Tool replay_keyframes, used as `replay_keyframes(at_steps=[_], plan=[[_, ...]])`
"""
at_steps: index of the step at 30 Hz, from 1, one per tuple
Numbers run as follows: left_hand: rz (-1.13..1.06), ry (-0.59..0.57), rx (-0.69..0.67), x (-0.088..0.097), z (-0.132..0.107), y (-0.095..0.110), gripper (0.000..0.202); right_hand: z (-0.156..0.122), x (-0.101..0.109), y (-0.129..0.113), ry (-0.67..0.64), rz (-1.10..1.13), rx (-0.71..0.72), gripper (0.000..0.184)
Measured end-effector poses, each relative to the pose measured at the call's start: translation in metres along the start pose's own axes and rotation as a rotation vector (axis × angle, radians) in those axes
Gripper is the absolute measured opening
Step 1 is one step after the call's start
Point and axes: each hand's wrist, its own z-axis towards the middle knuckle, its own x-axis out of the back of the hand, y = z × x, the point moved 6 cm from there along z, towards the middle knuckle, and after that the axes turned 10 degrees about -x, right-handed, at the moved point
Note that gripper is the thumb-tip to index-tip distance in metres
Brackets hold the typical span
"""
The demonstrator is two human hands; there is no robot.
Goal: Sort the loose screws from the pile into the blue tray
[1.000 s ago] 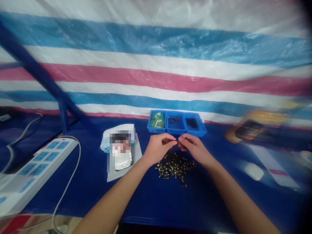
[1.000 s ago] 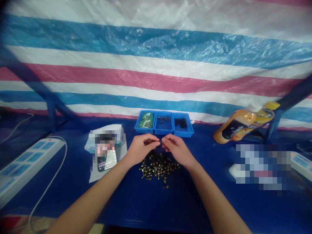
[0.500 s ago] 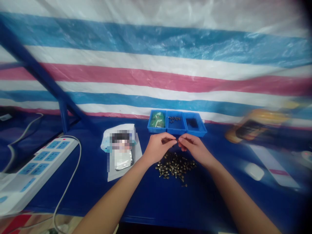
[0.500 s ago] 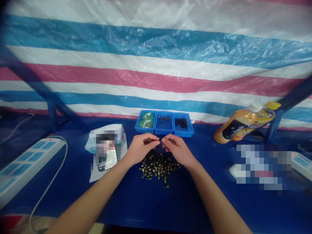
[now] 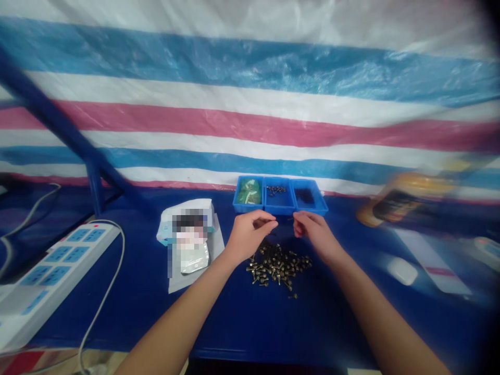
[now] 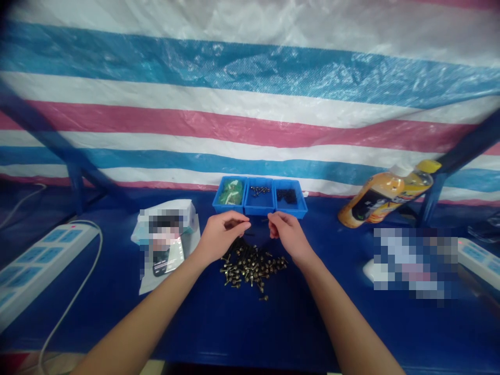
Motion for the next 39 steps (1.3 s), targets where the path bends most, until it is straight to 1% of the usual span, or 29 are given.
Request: replay_keyframes(at_steps=[2, 3, 4, 5, 6, 7, 9, 12, 15, 18, 23, 33, 36, 39], plan=[[-0.003, 0.003, 0.006, 0.000, 0.000, -0.001, 0.018, 0.001, 0.014, 0.000, 0.150, 0.114, 0.019, 0.030], [-0.003, 0.005, 0.009, 0.000, 0.000, -0.002, 0.018, 0.001, 0.019, 0.000, 0.209, 0.139, 0.023, 0.031], [-0.003, 0.008, 0.011, -0.001, 0.000, -0.002, 0.018, 0.000, 0.022, 0.000, 0.243, 0.136, 0.016, 0.040], [-0.004, 0.010, 0.012, -0.001, 0.000, -0.002, 0.018, -0.001, 0.023, 0.000, 0.247, 0.102, 0.001, 0.051], [-0.005, 0.012, 0.012, -0.001, 0.000, -0.002, 0.018, -0.001, 0.021, -0.001, 0.223, 0.047, -0.018, 0.057], [-0.005, 0.012, 0.011, -0.001, 0.000, -0.002, 0.018, -0.002, 0.016, -0.002, 0.175, -0.017, -0.028, 0.056], [-0.004, 0.007, 0.004, -0.001, 0.000, -0.001, 0.018, -0.005, 0.005, -0.004, 0.045, -0.132, -0.009, 0.047], [0.004, -0.010, -0.010, -0.002, 0.000, 0.001, 0.018, -0.012, -0.015, -0.010, -0.148, -0.251, 0.057, 0.036], [0.009, -0.022, -0.021, -0.002, 0.000, 0.002, 0.018, -0.018, -0.025, -0.014, -0.236, -0.331, 0.108, 0.028], [-0.002, -0.028, -0.024, -0.002, 0.001, 0.005, 0.017, -0.020, -0.028, -0.014, -0.255, -0.374, 0.123, 0.026], [-0.032, -0.052, -0.022, -0.003, 0.001, 0.008, 0.016, -0.019, -0.029, -0.010, -0.269, -0.312, 0.103, 0.026], [-0.036, -0.075, -0.011, -0.005, 0.001, 0.010, 0.015, -0.015, -0.024, -0.009, -0.190, -0.192, 0.068, 0.022], [-0.022, -0.082, -0.007, -0.006, 0.000, 0.008, 0.016, -0.015, -0.025, -0.009, -0.192, -0.167, 0.053, 0.021], [-0.011, -0.069, -0.005, -0.006, 0.000, 0.004, 0.020, -0.012, -0.022, -0.007, -0.149, -0.142, 0.020, 0.023]])
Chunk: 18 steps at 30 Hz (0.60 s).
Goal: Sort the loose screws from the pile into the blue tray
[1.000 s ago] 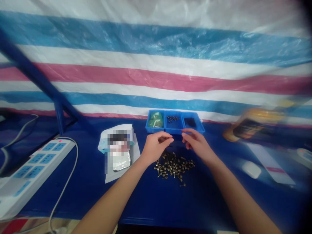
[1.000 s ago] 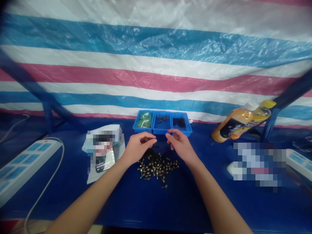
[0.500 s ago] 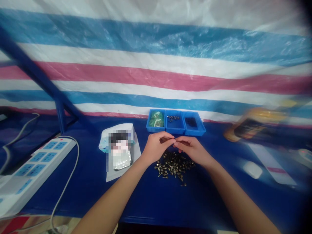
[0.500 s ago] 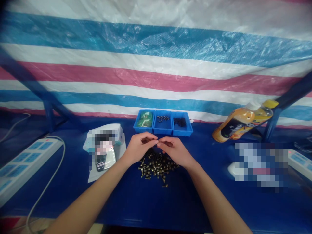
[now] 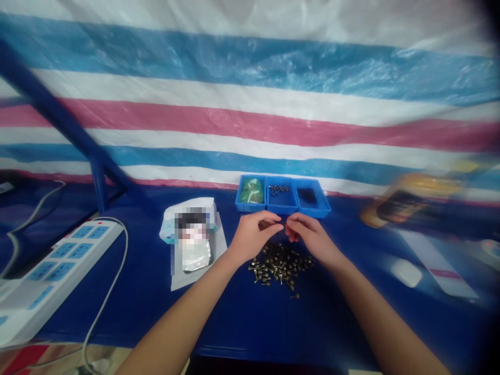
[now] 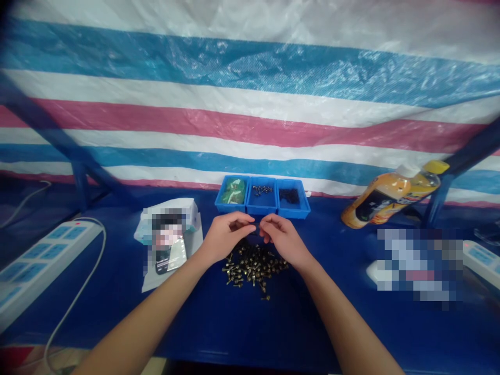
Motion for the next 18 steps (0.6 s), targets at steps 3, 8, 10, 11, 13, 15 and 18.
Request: replay_keyframes(at_steps=[3, 8, 10, 11, 13, 15, 18], plan=[[0.003, 0.025, -0.003, 0.002, 0.000, -0.002, 0.021, 0.004, 0.009, 0.007, 0.082, 0.049, -0.044, 0.029], [0.025, 0.031, 0.004, 0.003, 0.000, -0.002, 0.020, 0.007, 0.041, 0.014, 0.336, 0.234, 0.002, 0.029], [0.031, 0.029, 0.001, 0.002, 0.000, -0.002, 0.020, 0.006, 0.050, 0.014, 0.413, 0.271, 0.016, 0.040], [0.033, 0.030, 0.000, 0.002, 0.000, -0.002, 0.020, 0.005, 0.052, 0.013, 0.435, 0.260, 0.014, 0.051], [0.035, 0.036, 0.000, 0.002, 0.000, -0.002, 0.019, 0.004, 0.050, 0.010, 0.424, 0.178, 0.006, 0.057], [0.035, 0.048, 0.003, 0.003, 0.000, -0.003, 0.019, 0.004, 0.039, 0.006, 0.329, 0.070, 0.003, 0.046], [0.046, 0.070, -0.006, 0.004, 0.000, -0.001, 0.020, 0.001, 0.013, 0.000, 0.063, -0.058, 0.039, 0.035]])
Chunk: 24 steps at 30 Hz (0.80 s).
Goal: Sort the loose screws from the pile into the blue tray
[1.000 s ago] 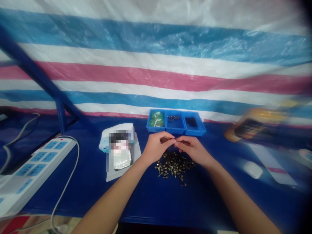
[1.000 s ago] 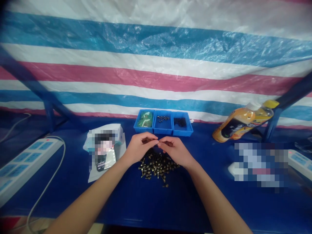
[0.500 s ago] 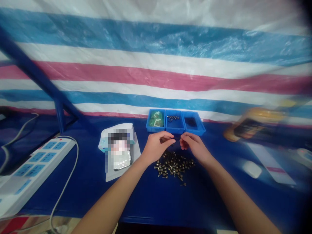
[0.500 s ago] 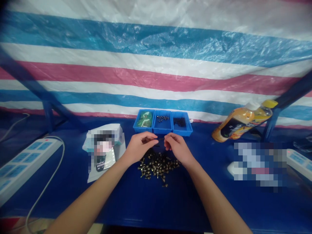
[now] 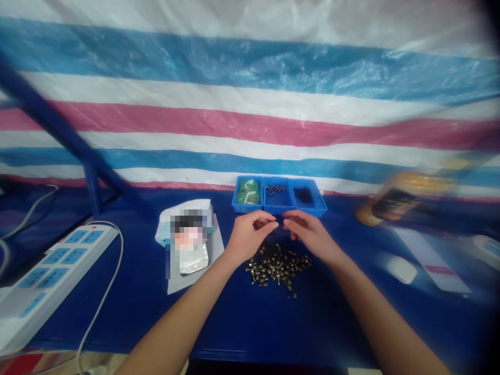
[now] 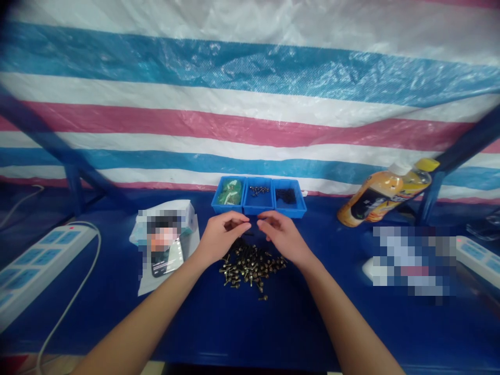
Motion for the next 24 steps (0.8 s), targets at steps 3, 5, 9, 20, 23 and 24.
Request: replay_keyframes(at_steps=[3, 5, 9, 20, 23, 24], plan=[[0.006, 0.004, -0.009, 0.000, 0.000, 0.003, 0.020, -0.006, -0.019, -0.004, -0.169, -0.066, 0.067, 0.028], [-0.006, -0.001, -0.004, -0.001, -0.001, 0.005, 0.018, -0.007, -0.024, -0.004, -0.169, -0.086, 0.098, 0.025], [-0.011, 0.008, -0.009, -0.002, -0.002, 0.005, 0.018, -0.007, -0.026, -0.001, -0.096, -0.088, 0.128, 0.022], [-0.012, 0.069, -0.008, 0.003, -0.002, 0.006, 0.027, -0.005, -0.015, -0.002, 0.090, -0.095, 0.097, 0.017], [0.005, 0.070, -0.003, 0.004, -0.002, 0.006, 0.028, -0.001, -0.006, 0.002, 0.086, -0.044, 0.033, 0.015], [0.014, 0.065, -0.006, 0.004, -0.002, 0.006, 0.027, 0.000, -0.003, 0.004, 0.083, -0.042, 0.018, 0.016]])
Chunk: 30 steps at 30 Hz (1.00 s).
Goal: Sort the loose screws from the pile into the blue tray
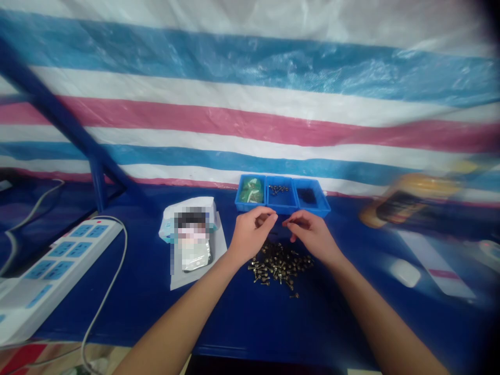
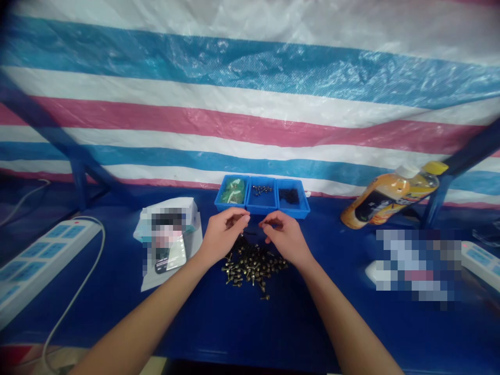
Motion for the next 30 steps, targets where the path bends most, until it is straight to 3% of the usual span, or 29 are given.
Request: replay_keyframes(at_steps=[12, 16, 19, 22, 24, 26, 30], plan=[[0.036, -0.015, -0.008, 0.001, 0.001, -0.002, 0.025, 0.004, 0.021, 0.003, 0.143, -0.220, -0.004, 0.047], [0.043, -0.026, -0.009, 0.001, 0.001, -0.002, 0.024, 0.009, 0.027, 0.011, 0.186, -0.156, -0.059, 0.054], [0.046, -0.034, -0.012, 0.000, 0.001, -0.002, 0.023, 0.011, 0.040, 0.015, 0.306, 0.005, -0.052, 0.045], [0.059, -0.051, -0.017, -0.001, 0.001, -0.002, 0.023, 0.012, 0.049, 0.018, 0.369, 0.083, -0.074, 0.073], [0.101, -0.072, -0.029, -0.001, 0.002, -0.003, 0.022, 0.013, 0.049, 0.016, 0.330, -0.004, -0.082, 0.069], [0.196, -0.101, -0.046, -0.001, 0.002, -0.003, 0.020, 0.011, 0.042, 0.010, 0.243, -0.171, -0.036, 0.050], [0.478, -0.186, -0.093, 0.000, 0.001, -0.005, 0.016, -0.001, 0.013, -0.003, -0.006, -0.566, 0.139, 0.034]])
